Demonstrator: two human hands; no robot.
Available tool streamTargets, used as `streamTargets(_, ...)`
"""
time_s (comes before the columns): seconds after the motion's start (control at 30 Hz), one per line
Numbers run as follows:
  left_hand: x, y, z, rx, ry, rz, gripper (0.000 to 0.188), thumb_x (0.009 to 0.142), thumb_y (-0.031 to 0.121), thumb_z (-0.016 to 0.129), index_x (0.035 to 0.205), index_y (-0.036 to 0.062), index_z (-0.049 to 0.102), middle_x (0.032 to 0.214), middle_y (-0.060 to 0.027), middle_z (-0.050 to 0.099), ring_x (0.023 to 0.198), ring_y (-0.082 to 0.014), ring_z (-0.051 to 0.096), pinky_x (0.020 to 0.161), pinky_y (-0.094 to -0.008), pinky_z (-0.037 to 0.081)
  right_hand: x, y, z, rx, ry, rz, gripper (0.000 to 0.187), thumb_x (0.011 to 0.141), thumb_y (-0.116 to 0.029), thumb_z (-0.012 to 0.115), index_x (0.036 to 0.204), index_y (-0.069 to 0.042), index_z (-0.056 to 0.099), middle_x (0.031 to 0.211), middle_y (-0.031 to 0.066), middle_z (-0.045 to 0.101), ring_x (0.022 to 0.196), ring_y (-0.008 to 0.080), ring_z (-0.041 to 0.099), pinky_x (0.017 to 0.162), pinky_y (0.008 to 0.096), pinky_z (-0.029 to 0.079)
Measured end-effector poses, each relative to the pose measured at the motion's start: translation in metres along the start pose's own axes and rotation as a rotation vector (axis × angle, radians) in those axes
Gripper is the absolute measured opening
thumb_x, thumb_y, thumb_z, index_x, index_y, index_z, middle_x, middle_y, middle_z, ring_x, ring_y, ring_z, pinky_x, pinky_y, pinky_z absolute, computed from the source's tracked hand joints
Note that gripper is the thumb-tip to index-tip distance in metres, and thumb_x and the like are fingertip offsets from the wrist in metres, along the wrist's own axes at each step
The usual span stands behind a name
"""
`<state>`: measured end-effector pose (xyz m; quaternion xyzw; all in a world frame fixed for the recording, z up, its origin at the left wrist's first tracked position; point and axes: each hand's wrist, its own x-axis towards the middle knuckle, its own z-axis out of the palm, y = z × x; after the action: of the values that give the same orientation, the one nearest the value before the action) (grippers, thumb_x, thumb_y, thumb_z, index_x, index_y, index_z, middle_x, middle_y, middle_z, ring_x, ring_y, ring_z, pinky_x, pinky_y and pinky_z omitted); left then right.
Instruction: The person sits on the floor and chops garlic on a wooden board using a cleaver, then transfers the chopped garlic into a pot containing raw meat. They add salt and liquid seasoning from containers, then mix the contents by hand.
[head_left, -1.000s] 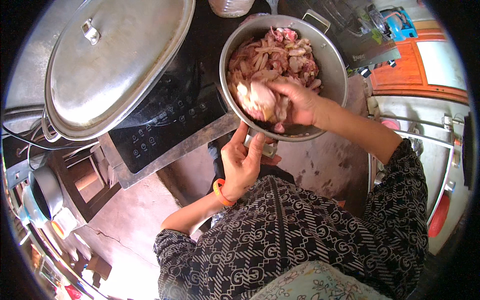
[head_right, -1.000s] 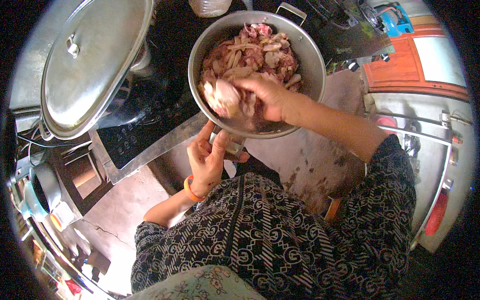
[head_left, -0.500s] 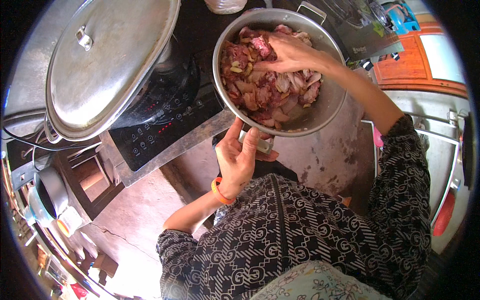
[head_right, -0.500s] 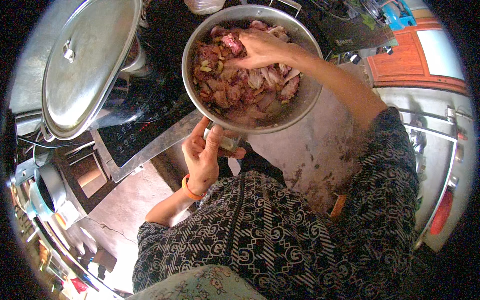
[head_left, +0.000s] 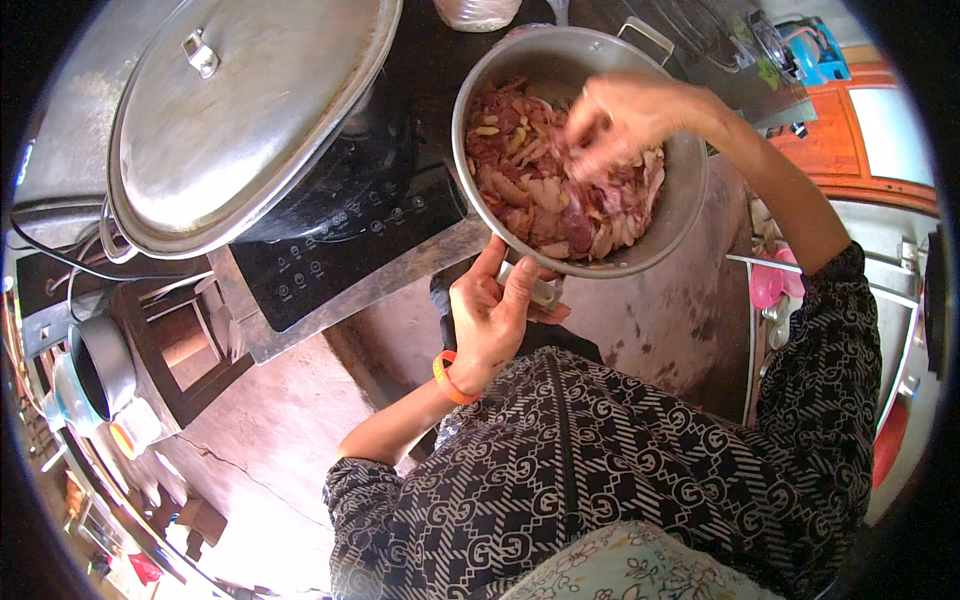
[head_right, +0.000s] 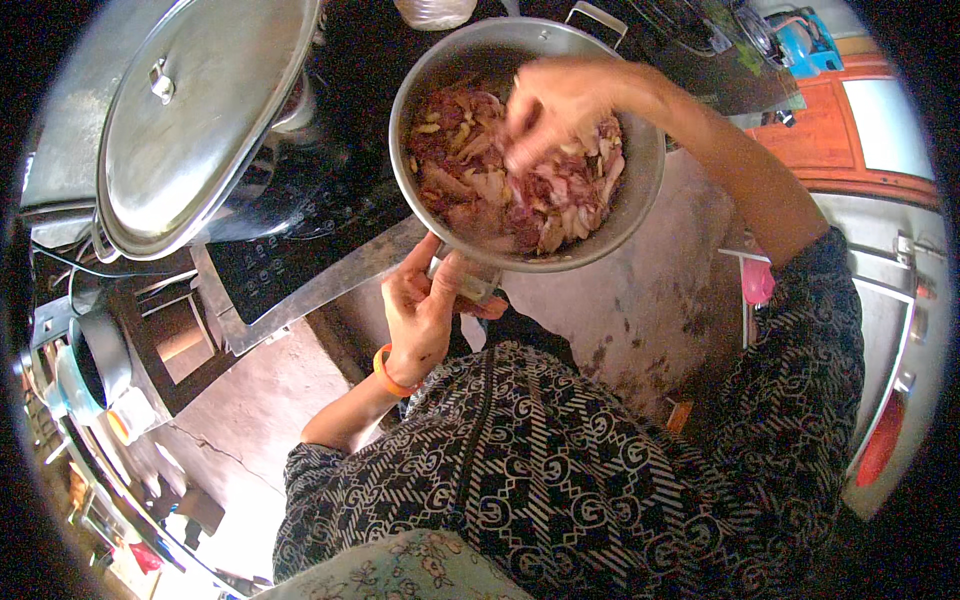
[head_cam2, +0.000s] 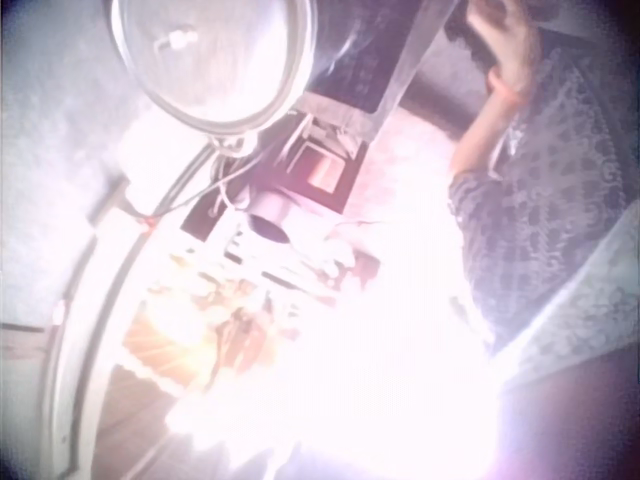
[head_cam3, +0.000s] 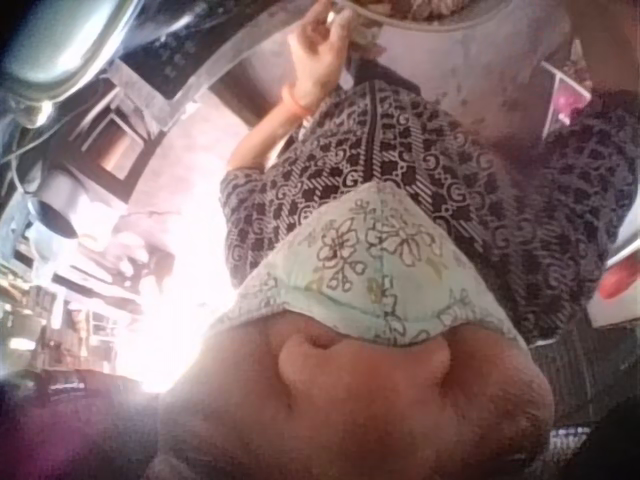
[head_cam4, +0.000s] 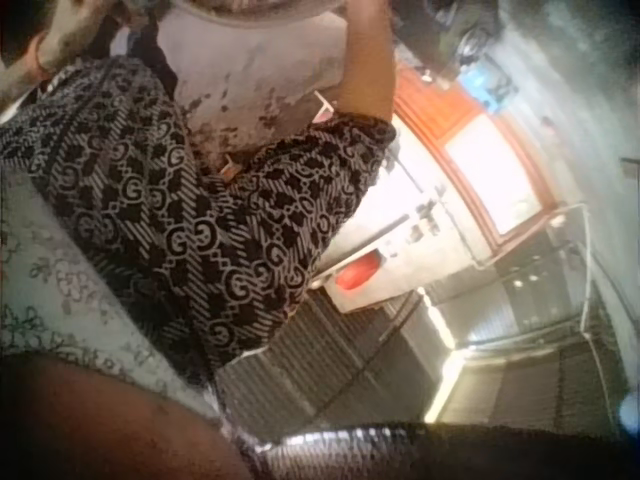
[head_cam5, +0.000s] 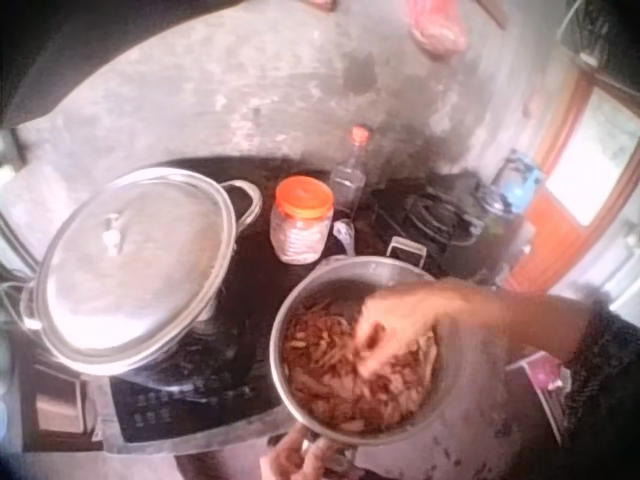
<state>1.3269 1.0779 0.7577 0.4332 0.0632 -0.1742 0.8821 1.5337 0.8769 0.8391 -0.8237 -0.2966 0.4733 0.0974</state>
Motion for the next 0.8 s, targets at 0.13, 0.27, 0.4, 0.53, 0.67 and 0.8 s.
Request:
streamTargets(0.13,0.001,0.002,-0.001,0.007,-0.018,0.023,0.048,0.100,0.020,0.054,0.133,-0.0116,0.041,0.099,-0.0180,0.068,0.074,-0.0200,0.069,0.060,-0.0318,0.063,0.058,-0.003,-0.017,-0.373,0.406,-0.182,0.047,0.080,-0.044,0.072,0.085,0.002,0.063,0.072,0.0129,0.065,0.065,0.0167,0.059,0.055,0.0341,0.043)
streamTargets(0.27,0.001,0.002,-0.001,0.037,-0.005,0.026,0.045,0.100,0.019,0.053,0.130,-0.0115,0.042,0.098,-0.0183,0.068,0.074,-0.0207,0.069,0.061,-0.0321,0.063,0.118,-0.011,-0.009,-0.323,-0.093,-0.119,0.047,0.071,-0.044,0.071,0.063,0.000,0.056,0.056,0.0105,0.056,0.052,0.0222,0.049,0.051,0.0425,0.037)
streamTargets(0.4,0.000,0.002,0.000,0.057,0.025,0.010,0.043,0.100,0.019,0.053,0.129,-0.0113,0.043,0.097,-0.0182,0.068,0.073,-0.0211,0.069,0.061,-0.0326,0.063,0.132,-0.023,0.021,-0.312,-0.221,-0.177,0.046,0.069,-0.044,0.072,0.062,-0.001,0.056,0.055,0.0102,0.055,0.051,0.0232,0.049,0.051,0.0428,0.037)
streamTargets(0.53,-0.003,0.002,-0.001,0.031,0.013,0.002,0.043,0.100,0.019,0.054,0.129,-0.0107,0.044,0.097,-0.0180,0.068,0.074,-0.0211,0.069,0.062,-0.0329,0.063,0.116,-0.045,0.048,-0.346,-0.420,-0.334,0.045,0.067,-0.043,0.072,0.060,-0.002,0.056,0.054,0.0098,0.054,0.050,0.0241,0.049,0.050,0.0430,0.038)
streamTargets(0.67,-0.003,0.003,-0.005,0.038,0.004,0.001,0.044,0.099,0.020,0.054,0.130,-0.0102,0.044,0.098,-0.0179,0.068,0.075,-0.0211,0.069,0.063,-0.0326,0.063,0.077,-0.048,0.050,-0.370,-0.629,-0.524,0.044,0.064,-0.043,0.073,0.059,-0.003,0.055,0.053,0.0095,0.054,0.049,0.0250,0.048,0.050,0.0433,0.038)
streamTargets(0.8,-0.002,0.003,-0.006,0.027,0.007,0.012,0.047,0.099,0.023,0.055,0.131,-0.0096,0.043,0.098,-0.0183,0.068,0.075,-0.0210,0.070,0.063,-0.0315,0.063,0.028,-0.025,0.022,-0.486,-0.467,-0.258,0.039,0.058,-0.035,0.077,0.060,-0.007,0.051,0.058,0.0024,0.056,0.055,0.0223,0.050,0.057,0.0403,0.041)
